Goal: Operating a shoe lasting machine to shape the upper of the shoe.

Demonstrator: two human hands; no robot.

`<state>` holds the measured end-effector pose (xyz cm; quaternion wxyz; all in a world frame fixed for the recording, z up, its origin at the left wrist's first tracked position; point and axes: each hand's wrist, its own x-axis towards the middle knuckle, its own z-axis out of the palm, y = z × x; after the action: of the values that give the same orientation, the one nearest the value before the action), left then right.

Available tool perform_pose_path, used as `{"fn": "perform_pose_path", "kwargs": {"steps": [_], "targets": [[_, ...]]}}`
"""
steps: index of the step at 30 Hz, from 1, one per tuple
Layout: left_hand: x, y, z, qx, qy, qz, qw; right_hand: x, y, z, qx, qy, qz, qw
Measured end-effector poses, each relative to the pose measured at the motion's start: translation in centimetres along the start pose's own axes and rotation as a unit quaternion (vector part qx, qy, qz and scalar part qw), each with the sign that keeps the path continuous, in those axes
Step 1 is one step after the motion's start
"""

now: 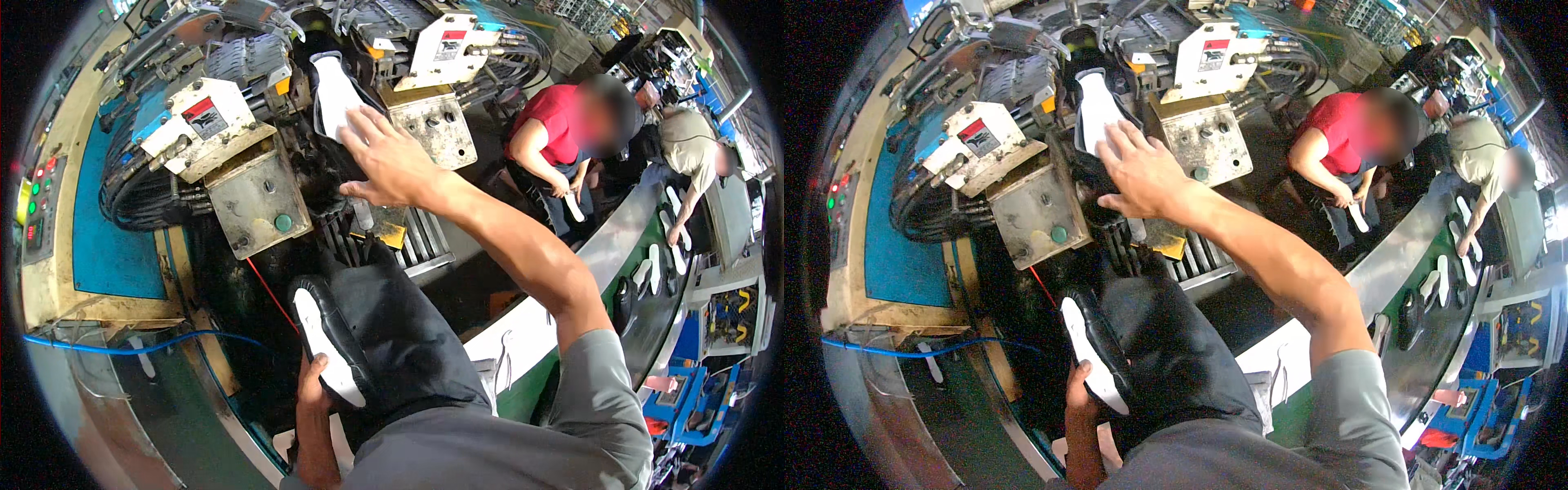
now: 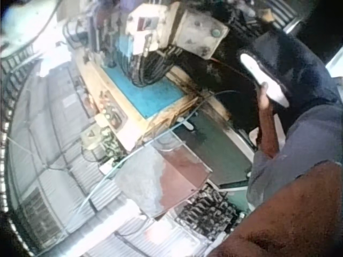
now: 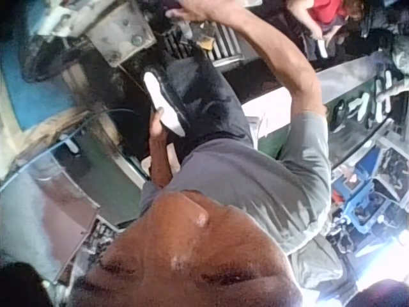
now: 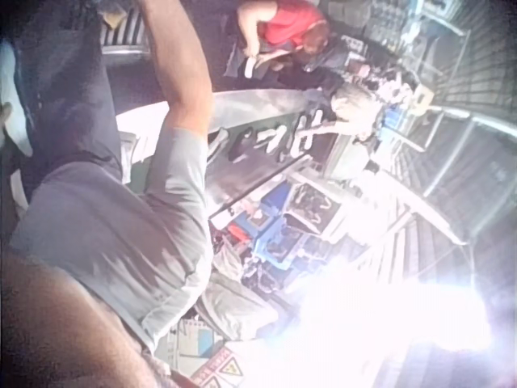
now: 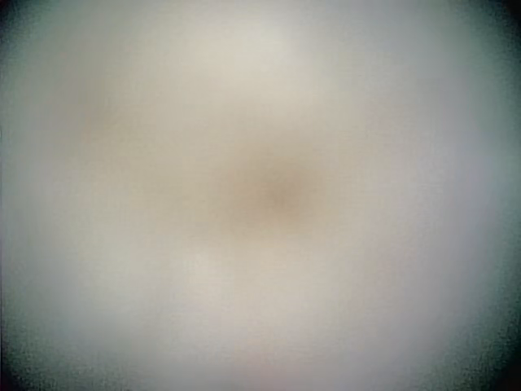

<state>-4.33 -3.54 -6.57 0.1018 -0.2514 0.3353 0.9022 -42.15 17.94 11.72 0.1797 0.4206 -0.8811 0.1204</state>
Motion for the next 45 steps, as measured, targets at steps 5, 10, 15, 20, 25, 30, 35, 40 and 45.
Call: {"fn": "perform_pose_path", "kwargs": {"steps": [5, 10, 15, 20, 25, 30, 35, 40, 45], "targets": [[0.6, -1.9, -1.2, 0.056, 0.004, 0.021, 0.998, -0.9, -1.0, -0.3, -0.054, -0.062, 0.044, 0.996], [2.0, -0.9, 2.8, -0.011, -0.079, -0.062, 0.995, 0.7, -0.6, 0.8, -0.032, -0.043, 0.051, 0.997], [5.6, 0.0, 6.8, -0.065, -0.213, -0.115, 0.968, 6.6, 2.7, 2.5, -0.056, 0.005, 0.028, 0.998], [10.1, -0.5, 8.2, -0.072, -0.222, -0.16, 0.959, 12.3, 6.8, 3.7, -0.029, -0.001, 0.026, 0.999], [12.5, -1.6, 7.3, 0.031, -0.144, -0.179, 0.973, 13.7, 8.2, 2.8, -0.022, 0.033, -0.021, 0.999], [12.4, -0.5, 9.6, 0.037, -0.148, -0.169, 0.974, 14.7, 5.9, 1.1, -0.039, -0.007, 0.034, 0.999], [11.6, 0.0, 10.1, 0.061, -0.121, -0.146, 0.98, 15.7, 5.7, 0.9, -0.015, -0.071, 0.059, 0.996], [12.1, 2.3, 8.9, 0.076, -0.071, -0.043, 0.994, 7.5, 5.6, 4.7, 0.073, 0.207, 0.03, 0.975], [9.1, 4.7, 10.3, 0.064, -0.033, 0.094, 0.993, -15.2, -6.9, 5.4, 0.532, -0.098, 0.349, 0.765]]}}
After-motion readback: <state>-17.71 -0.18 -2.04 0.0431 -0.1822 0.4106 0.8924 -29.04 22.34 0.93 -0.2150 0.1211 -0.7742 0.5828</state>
